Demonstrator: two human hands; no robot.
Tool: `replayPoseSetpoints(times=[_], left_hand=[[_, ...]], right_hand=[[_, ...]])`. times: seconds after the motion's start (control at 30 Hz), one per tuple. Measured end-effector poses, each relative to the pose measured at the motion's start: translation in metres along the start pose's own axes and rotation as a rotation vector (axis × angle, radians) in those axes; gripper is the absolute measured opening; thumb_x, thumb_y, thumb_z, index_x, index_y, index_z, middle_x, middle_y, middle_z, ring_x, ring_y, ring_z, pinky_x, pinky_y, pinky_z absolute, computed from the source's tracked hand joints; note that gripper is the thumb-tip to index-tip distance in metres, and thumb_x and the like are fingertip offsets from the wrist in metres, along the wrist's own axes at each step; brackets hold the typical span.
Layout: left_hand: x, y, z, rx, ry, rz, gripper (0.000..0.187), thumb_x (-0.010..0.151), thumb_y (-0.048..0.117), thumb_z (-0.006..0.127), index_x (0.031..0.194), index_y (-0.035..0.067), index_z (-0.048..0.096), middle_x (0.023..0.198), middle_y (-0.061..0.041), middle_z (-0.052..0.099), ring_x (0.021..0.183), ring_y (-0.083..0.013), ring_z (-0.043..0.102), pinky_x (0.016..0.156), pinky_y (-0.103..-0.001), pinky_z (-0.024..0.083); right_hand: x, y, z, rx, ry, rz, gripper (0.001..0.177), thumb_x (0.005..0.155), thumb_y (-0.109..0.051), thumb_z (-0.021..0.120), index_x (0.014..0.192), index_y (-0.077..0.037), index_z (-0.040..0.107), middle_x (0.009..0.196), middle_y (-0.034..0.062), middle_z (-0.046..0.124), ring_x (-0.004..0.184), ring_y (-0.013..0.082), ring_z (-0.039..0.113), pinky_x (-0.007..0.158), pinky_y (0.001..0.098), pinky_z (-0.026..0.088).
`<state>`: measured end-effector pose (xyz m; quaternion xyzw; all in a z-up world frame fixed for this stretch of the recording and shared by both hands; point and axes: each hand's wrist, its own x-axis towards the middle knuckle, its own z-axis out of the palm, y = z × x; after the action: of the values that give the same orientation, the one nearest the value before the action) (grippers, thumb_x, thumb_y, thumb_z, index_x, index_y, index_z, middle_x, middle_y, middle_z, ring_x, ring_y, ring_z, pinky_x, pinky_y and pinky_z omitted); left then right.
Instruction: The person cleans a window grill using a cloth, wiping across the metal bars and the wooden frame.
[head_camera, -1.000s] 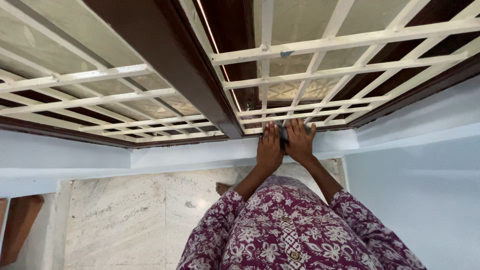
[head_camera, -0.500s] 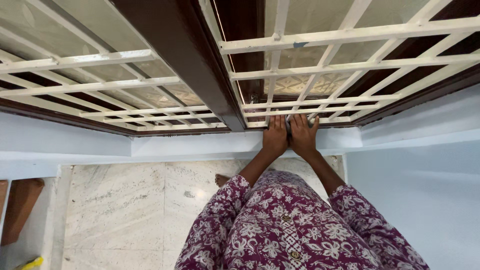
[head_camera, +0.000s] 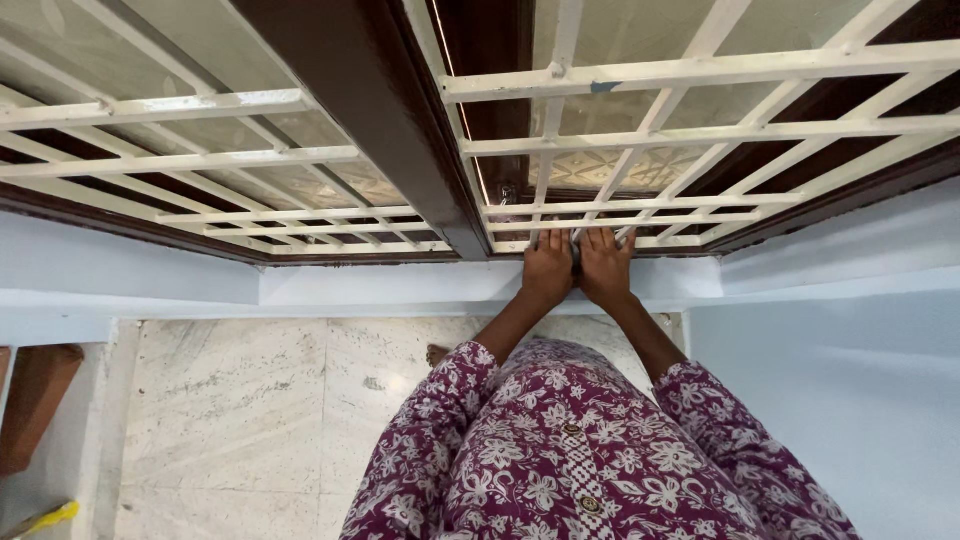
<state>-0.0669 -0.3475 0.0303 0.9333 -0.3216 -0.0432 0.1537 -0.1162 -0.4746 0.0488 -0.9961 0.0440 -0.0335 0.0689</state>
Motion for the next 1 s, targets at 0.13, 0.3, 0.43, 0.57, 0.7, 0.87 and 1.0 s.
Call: replayPoseSetpoints(times=[0.13,0.3,0.43,0.57,0.7,0.87,1.0], left_hand=[[-0.034,0.000,-0.006,0.198,0.235,0.113,0.079,0.081,0.030,0.065,0.150,-0.001,0.045,0.156,-0.019,0.046,0.145,-0.0338,0.040,0.098,-0.059,0.043],[-0.022,0.006,-0.012,0.149,0.226,0.066,0.078,0.089,0.035,0.066,0.153,-0.002,0.041,0.154,-0.019,0.044,0.146,-0.0324,0.039,0.095,-0.060,0.043],[-0.010,0.009,-0.021,0.066,-0.086,-0.044,0.089,0.085,0.045,0.067,0.153,-0.004,0.037,0.155,-0.020,0.041,0.144,-0.0334,0.037,0.096,-0.059,0.040],[-0.033,0.005,-0.013,0.117,0.238,0.089,0.081,0.086,0.036,0.064,0.153,-0.002,0.039,0.156,-0.021,0.042,0.146,-0.0364,0.036,0.100,-0.063,0.037],[-0.048,0.008,-0.002,0.122,0.302,0.124,0.075,0.083,0.030,0.063,0.149,0.001,0.041,0.158,-0.018,0.040,0.147,-0.0373,0.033,0.107,-0.069,0.030],[-0.052,-0.008,0.026,-0.037,0.226,0.210,0.052,0.095,0.015,0.061,0.145,0.006,0.054,0.147,-0.013,0.054,0.140,-0.0316,0.046,0.108,-0.053,0.041],[-0.052,-0.005,0.034,-0.244,-0.043,0.217,0.031,0.108,0.016,0.061,0.139,0.013,0.064,0.128,-0.007,0.064,0.120,-0.0252,0.060,0.097,-0.040,0.051]], right_hand=[[-0.029,-0.005,0.006,-0.182,0.286,-0.100,0.067,0.084,-0.019,0.071,0.147,-0.005,0.054,0.152,0.0109,0.051,0.151,0.0268,0.038,0.117,0.0705,0.017],[-0.018,0.005,0.010,-0.080,0.145,-0.107,0.066,0.077,-0.021,0.068,0.138,-0.002,0.054,0.146,0.0142,0.051,0.146,0.0293,0.037,0.111,0.0765,0.017],[0.005,0.013,0.019,-0.081,0.018,-0.071,0.053,0.089,-0.020,0.067,0.138,-0.004,0.055,0.146,0.0107,0.052,0.145,0.0279,0.039,0.112,0.0767,0.018],[-0.007,0.010,0.015,-0.090,0.119,-0.103,0.056,0.087,-0.017,0.067,0.139,-0.002,0.056,0.147,0.0128,0.051,0.145,0.0288,0.038,0.114,0.0757,0.018],[-0.033,0.005,0.006,-0.042,0.202,-0.134,0.070,0.080,-0.003,0.062,0.150,-0.004,0.053,0.159,0.0132,0.045,0.153,0.0284,0.032,0.120,0.0630,0.021],[-0.059,0.019,0.015,0.185,0.275,-0.142,0.058,0.087,0.010,0.059,0.143,-0.006,0.059,0.157,0.0132,0.052,0.151,0.0314,0.043,0.119,0.0471,0.039],[-0.081,0.039,0.012,0.449,0.323,0.010,0.061,0.079,0.017,0.057,0.134,-0.006,0.069,0.139,0.0150,0.065,0.137,0.0291,0.058,0.113,0.0420,0.052]])
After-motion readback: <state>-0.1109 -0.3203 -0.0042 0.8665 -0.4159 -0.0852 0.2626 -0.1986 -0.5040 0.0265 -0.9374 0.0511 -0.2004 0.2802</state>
